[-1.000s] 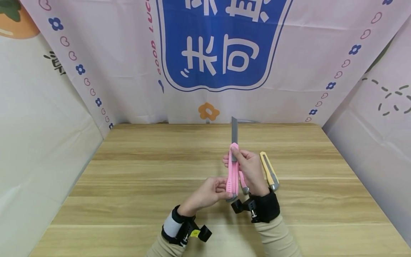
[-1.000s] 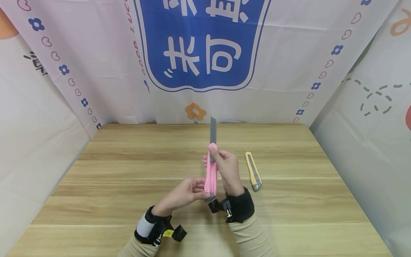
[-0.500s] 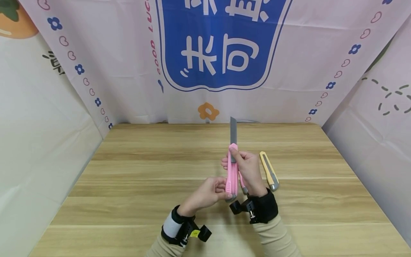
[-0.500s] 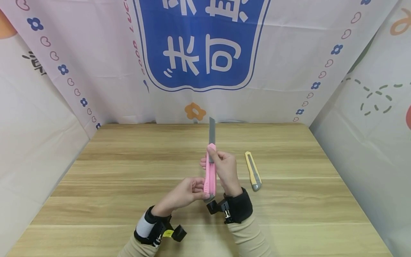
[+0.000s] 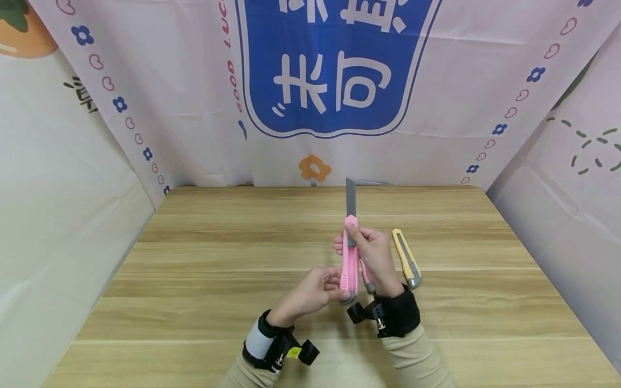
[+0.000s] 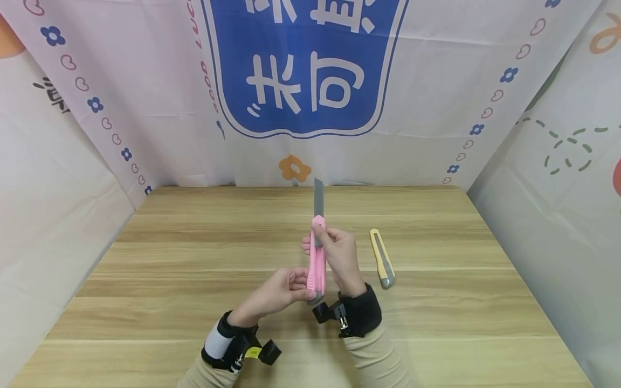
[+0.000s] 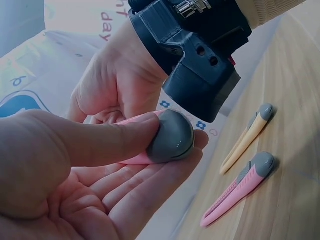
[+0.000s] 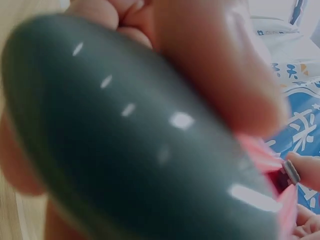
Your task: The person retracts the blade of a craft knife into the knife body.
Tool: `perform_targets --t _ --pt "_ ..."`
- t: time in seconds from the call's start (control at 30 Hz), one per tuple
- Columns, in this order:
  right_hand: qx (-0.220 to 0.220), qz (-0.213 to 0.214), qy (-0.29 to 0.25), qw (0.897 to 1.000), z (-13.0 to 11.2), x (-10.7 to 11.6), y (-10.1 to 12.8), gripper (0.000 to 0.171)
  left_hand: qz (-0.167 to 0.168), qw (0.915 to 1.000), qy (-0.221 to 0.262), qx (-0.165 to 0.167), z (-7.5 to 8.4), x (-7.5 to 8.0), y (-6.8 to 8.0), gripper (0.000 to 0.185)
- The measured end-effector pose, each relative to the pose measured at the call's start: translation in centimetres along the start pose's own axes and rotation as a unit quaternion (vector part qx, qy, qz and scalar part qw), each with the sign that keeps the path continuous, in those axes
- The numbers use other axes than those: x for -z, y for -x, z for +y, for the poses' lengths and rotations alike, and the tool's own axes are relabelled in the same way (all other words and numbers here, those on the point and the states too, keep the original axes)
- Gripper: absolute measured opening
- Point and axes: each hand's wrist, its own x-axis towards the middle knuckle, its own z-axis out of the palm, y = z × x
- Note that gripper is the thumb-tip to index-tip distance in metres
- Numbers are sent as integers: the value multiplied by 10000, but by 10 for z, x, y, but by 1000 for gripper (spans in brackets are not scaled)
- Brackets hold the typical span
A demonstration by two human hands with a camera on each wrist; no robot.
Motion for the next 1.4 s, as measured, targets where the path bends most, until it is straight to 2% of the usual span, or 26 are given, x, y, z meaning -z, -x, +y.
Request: perform_targets --t 0.3,0.67,0.97,1.23,1.4 --pt "-385 97 198 9990 -1 -2 1 45 110 9999 -12 40 0 0 0 32" --pt "-58 -5 116 9999 1 -2 1 38 32 10000 -66 30 2 0 1 30" --pt "-45 -52 157 9999 1 -2 1 41 -11 10000 -68 -23 3 0 2 29" --pt "-30 -192 78 9998 1 -1 2 35 15 10000 -26 24 3 1 3 31" --pt "-132 -82 36 9999 2 -3 1 35 88 9999 -38 44 4 3 4 33"
